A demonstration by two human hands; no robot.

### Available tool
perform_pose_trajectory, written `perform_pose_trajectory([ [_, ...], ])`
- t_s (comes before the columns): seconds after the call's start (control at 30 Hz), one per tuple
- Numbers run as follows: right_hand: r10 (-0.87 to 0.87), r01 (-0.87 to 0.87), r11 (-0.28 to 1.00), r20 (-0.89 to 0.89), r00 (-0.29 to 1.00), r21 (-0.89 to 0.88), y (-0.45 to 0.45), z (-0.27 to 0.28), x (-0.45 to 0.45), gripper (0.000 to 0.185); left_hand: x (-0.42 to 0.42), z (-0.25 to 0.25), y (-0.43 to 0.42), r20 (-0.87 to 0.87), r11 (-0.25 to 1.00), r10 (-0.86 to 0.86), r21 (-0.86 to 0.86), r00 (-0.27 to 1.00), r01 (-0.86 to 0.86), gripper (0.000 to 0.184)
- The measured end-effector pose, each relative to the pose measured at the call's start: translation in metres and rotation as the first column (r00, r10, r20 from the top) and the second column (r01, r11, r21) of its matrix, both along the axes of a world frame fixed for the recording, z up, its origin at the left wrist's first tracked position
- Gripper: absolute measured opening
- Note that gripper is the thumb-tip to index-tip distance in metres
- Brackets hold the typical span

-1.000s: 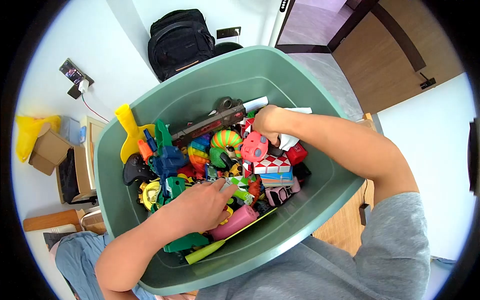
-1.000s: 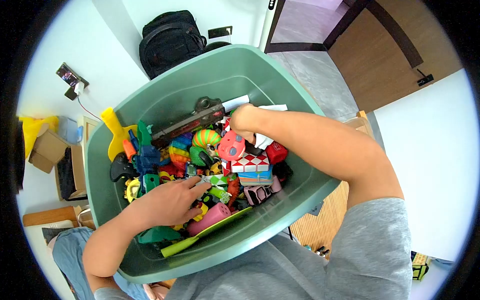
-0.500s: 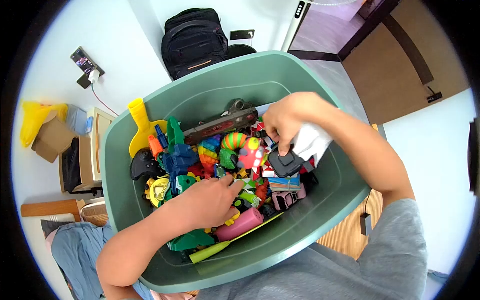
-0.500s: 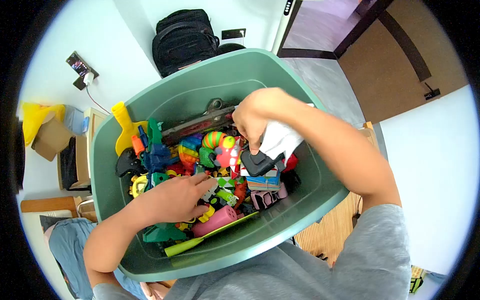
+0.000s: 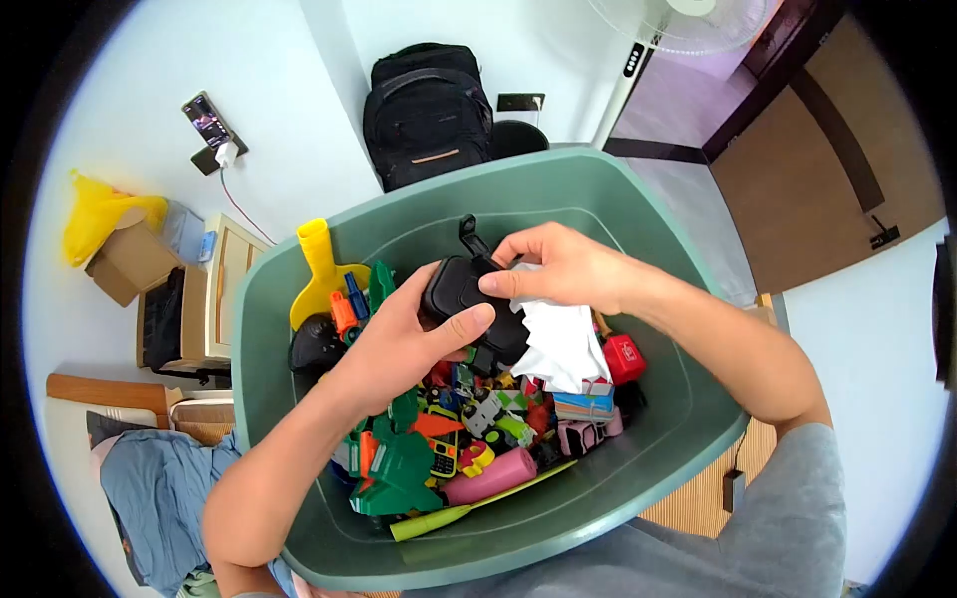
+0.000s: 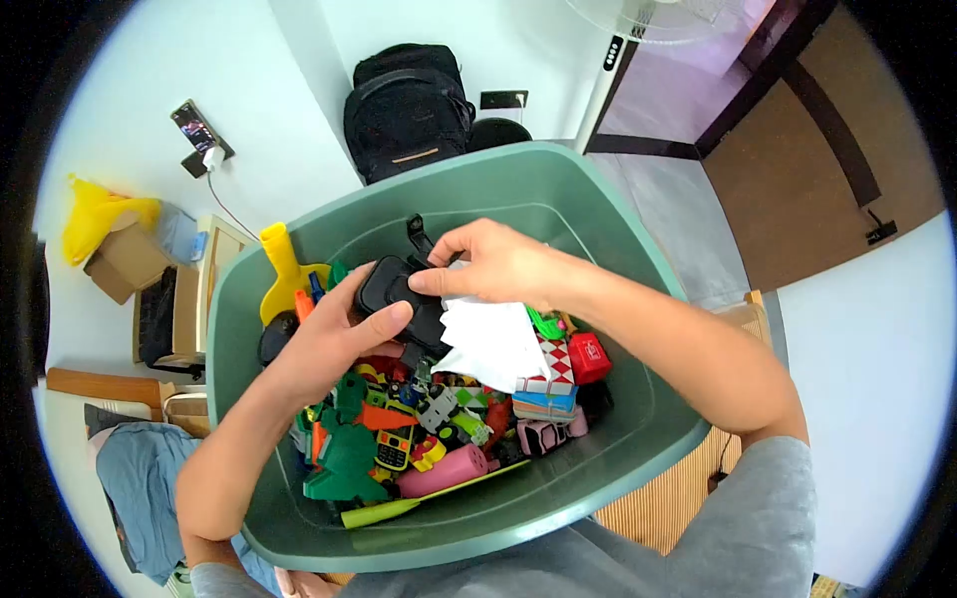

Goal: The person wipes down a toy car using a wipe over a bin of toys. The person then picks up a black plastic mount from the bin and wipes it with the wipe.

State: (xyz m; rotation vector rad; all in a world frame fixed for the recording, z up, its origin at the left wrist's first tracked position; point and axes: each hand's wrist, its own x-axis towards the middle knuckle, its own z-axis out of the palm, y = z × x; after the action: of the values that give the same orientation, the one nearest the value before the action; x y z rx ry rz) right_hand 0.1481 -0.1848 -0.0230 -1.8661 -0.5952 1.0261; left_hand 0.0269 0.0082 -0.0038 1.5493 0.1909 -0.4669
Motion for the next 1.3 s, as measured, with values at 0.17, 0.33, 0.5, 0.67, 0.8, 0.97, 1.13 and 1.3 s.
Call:
perform_pose_trajectory([
  [0.17,-0.035,0.047,0.987,-0.080,0.996,0.153,0.002,0.001,-0.006,0.040,0.003,-0.015,0.005,-0.091,0.928,0.195,-0.304,0.976,-0.214,0.053],
  [0.33,0.194,-0.148,0.971,-0.255,0.947,0.188,-0.005,0.025,-0.020,0.052,0.008,-0.013,0.013,-0.231,0.858,0.123,-0.464,0.965,-0.220,0.055],
  [0.5,0.461,-0.430,0.887,0.326,0.826,-0.166,-0.021,0.038,0.010,0.051,0.008,-0.012,0.010,-0.282,0.858,0.061,-0.476,0.958,-0.195,0.055],
  [0.67,-0.231,0.133,0.941,0.303,0.925,0.311,-0.020,0.047,0.010,0.017,0.009,-0.017,0.005,-0.305,0.849,0.071,-0.482,0.950,-0.218,0.054],
  [0.8,-0.454,0.254,0.793,0.259,0.853,0.554,-0.006,0.045,-0.006,0.018,0.006,-0.014,-0.004,-0.357,0.834,0.102,-0.478,0.929,-0.275,0.045],
  [0.97,-0.570,0.139,0.752,0.529,0.628,0.645,0.010,0.020,-0.021,0.025,0.001,-0.008,-0.007,-0.357,0.832,0.047,-0.503,0.933,-0.234,0.054],
  [1.13,-0.390,0.024,0.810,0.507,0.768,0.585,0.021,0.001,-0.037,0.036,-0.004,0.000,-0.004,-0.354,0.783,0.046,-0.568,0.934,-0.254,0.064],
  [1.3,-0.006,-0.274,0.902,0.643,0.766,0.335,0.016,0.006,-0.031,0.047,-0.003,0.002,0.006,-0.230,0.787,0.080,-0.583,0.970,-0.204,0.068],
])
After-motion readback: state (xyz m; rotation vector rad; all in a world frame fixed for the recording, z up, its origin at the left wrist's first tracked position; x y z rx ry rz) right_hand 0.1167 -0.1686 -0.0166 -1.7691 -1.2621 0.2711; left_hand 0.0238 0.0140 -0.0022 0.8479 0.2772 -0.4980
